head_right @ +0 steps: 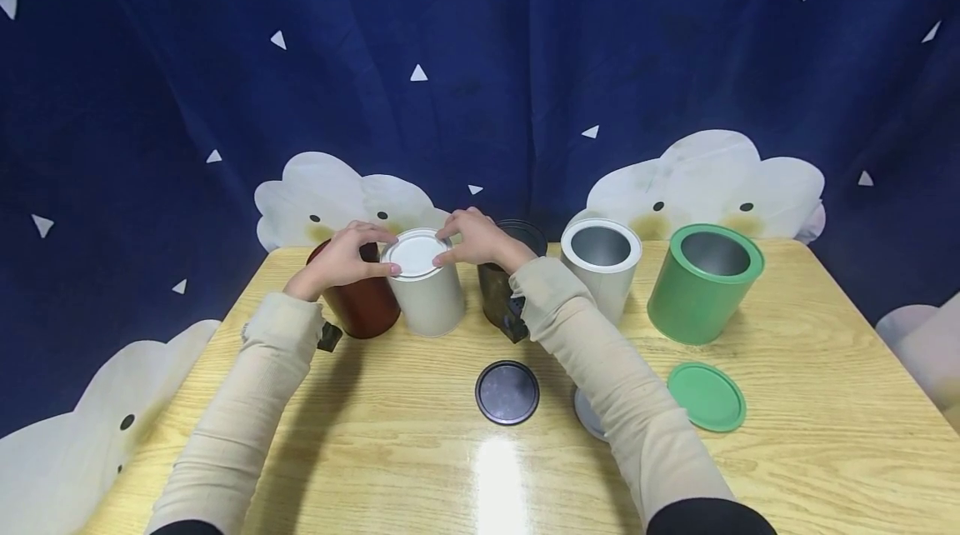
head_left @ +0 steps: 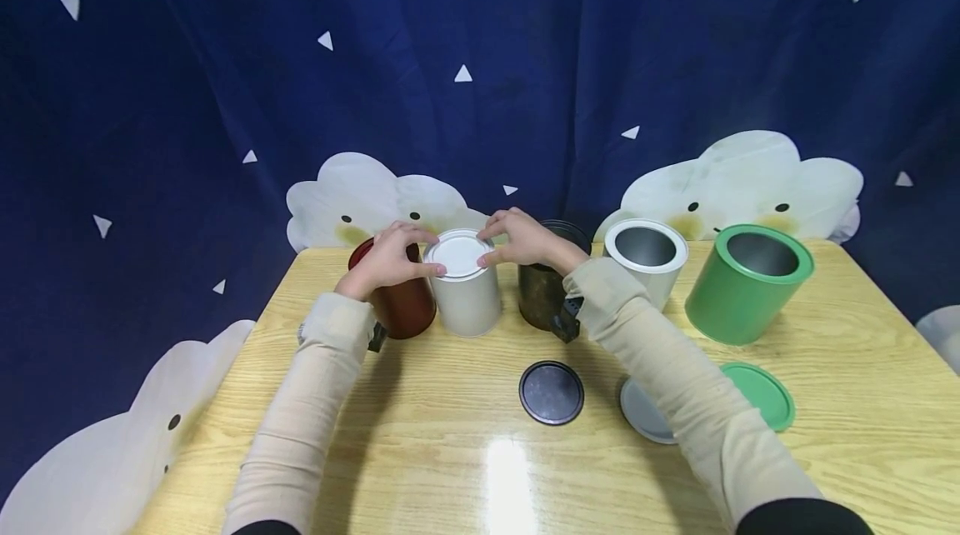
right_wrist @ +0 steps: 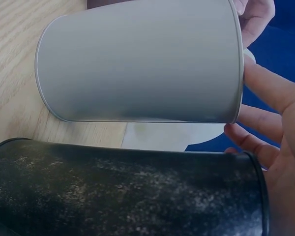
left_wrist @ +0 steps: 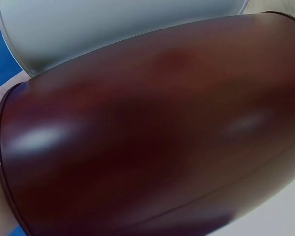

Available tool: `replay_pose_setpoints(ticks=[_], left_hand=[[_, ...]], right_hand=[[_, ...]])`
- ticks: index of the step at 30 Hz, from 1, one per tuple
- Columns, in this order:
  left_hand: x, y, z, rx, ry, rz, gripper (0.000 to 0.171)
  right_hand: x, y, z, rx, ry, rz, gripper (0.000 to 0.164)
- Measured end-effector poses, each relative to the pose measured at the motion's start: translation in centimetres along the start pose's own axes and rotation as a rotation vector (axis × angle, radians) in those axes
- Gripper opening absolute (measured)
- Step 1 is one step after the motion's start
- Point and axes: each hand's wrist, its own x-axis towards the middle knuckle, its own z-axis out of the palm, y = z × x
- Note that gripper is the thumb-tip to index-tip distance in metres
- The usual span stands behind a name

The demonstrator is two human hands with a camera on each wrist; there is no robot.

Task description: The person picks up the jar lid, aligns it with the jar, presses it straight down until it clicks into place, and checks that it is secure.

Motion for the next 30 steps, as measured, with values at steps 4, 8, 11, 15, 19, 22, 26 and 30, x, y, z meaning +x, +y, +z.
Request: replay_pose_setpoints(ticks=[4,8,11,15,19,22,26,30], left_hand=[[0.03,0.1,-0.01,0.0,-0.001,-0.004,0.049],[-0.06,0.19,0.0,0.008,-0.004,-0.02,0.049],[-0.09,0.22,0.06,0.018,0.0,-0.02,0.048],[-0.14,0.2,0.12,0.02,0.008,-0.011,0.048],[-0.18,0.09,0.13,0.002,0.002,-0.015,0.048],[-0.14,0.02,-0.01,-0.016,-0.005,0.002,0.048],[0.0,-0.03,-0.24,-0.061,-0.017,0.009,0.047],[0.17,-0.14,-0.21,-0.084,-0.032,-0.027,0.047]], right_hand=[[0.15,-0.06,0.04,0.005,-0.001,0.022,0.049],[0.18,-0.21,0.12,0.018,-0.001,0.039,0.049],[0.11,-0.34,0.18,0.023,0.006,0.045,0.048],[0.02,-0.46,0.25,0.022,0.013,0.044,0.048],[-0.08,-0.41,0.26,0.007,0.002,0.021,0.049],[-0.12,-0.26,0.21,-0.013,-0.007,-0.003,0.051],[-0.02,0.05,0.16,-0.02,-0.001,-0.016,0.054],[0.06,0.05,0.16,0.0,0.004,-0.002,0.054]])
